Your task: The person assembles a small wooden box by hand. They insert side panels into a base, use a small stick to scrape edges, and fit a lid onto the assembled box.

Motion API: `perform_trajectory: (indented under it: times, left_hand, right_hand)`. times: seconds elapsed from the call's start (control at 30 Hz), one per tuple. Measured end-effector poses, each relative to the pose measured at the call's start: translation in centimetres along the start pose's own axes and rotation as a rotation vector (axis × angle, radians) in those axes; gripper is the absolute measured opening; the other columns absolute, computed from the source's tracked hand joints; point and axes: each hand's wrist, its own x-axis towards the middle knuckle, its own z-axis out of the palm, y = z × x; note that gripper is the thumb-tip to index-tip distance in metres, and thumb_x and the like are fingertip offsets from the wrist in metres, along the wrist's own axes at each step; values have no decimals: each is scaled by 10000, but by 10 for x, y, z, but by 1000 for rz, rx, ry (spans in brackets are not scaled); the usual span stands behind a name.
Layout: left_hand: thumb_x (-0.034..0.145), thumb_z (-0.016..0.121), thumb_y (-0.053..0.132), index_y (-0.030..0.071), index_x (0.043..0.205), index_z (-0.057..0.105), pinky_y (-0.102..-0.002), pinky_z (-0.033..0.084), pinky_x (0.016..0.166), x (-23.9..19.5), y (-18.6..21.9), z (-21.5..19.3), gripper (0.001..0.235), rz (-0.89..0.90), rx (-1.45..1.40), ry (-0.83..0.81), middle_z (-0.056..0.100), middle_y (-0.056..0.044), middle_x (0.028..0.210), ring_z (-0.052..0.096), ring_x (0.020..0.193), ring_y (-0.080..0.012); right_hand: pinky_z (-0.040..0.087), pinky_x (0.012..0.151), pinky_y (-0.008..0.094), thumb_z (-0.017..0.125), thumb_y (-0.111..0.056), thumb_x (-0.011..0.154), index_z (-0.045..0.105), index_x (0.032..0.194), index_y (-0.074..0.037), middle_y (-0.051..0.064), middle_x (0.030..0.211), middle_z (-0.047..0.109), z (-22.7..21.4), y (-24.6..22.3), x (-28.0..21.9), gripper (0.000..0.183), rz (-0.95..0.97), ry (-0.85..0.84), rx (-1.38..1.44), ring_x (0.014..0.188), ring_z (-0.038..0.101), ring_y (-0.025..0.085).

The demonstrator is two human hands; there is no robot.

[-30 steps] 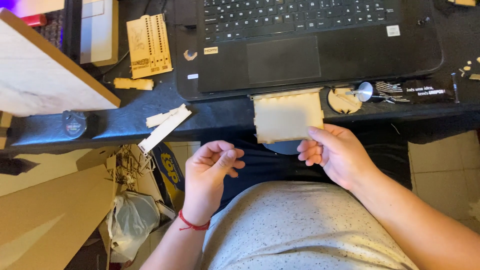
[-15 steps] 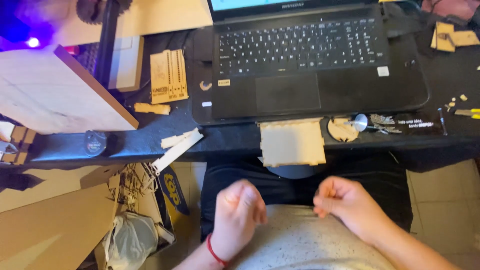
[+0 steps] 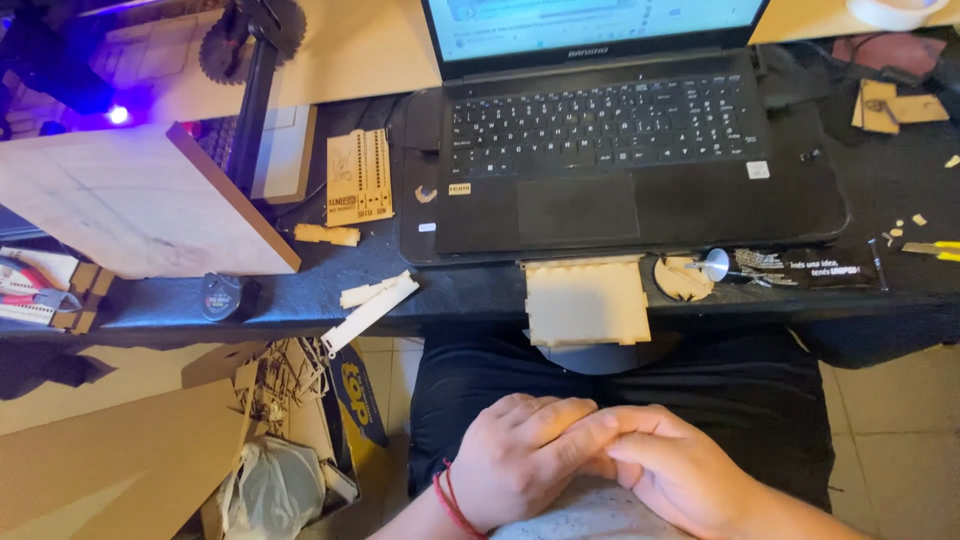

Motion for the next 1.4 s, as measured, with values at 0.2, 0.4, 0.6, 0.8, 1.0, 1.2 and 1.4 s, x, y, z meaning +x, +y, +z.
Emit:
perform_trajectory:
  times: [0.2,0.4,0.6,0.8,1.0,1.2,1.4]
  left_hand:
    - [1028,632,181,99,1261,636,-333,568,697,-21,-7,-2,247,1,-131,62,711,-121,1120,737,830,-248]
    - [966,644,86,99,1046,698,-300,516,633,-45,-11,-20,97,-155,-104,163,725,-17,876,715,731,-160]
    - [977,663,209,64,911,634,-315,494,608,-57,-10,-35,161,-224,-39,94,662,-21,771,600,608,-182]
    - [1019,438,469,166,612,410,-349,304,482,-75,-60,-46,508,-250,472,109,378,21,586,387,504,-185]
    - [824,791,245,107,1107,613,-436,456,852,-85,-121,-95,361,-597,655,-41,629,-76,1199,603,1064,-308]
    - [919,631,28,31,927,562,-426,481,743,-95,-134,-102,69,-477,569,44,658,-107,935,600,813,-330]
    - [930,727,60,56,962,716,-303,573,788,-110,-144,-107,34,-463,751,225,740,-65,967,692,863,-196]
  right_hand:
    - [599,860,461,661,40,798,751,1004,147,279,975,773,-38,19,0,250,14,37,-82,914,730,340]
    - [599,730,366,778,-128,798,794,846,35,198,832,817,-40,2,-7,171,-173,-87,-540,775,774,258]
    - [538,533,344,758,-244,825,720,729,33,147,561,685,-50,12,-5,296,-49,30,-705,518,615,224]
    - [445,458,330,529,-335,997,577,560,-45,80,509,538,-38,2,-2,528,-195,-114,-757,443,508,198]
    - [366,426,338,602,-178,972,497,627,-35,120,554,459,-58,15,2,388,-261,-80,-373,486,475,245]
    - [352,428,335,597,-165,971,510,643,-31,119,568,458,-63,16,6,365,-251,-73,-350,504,472,245]
    - [353,427,335,581,-128,978,540,641,-10,120,584,470,-65,15,5,359,-250,-74,-353,517,491,241]
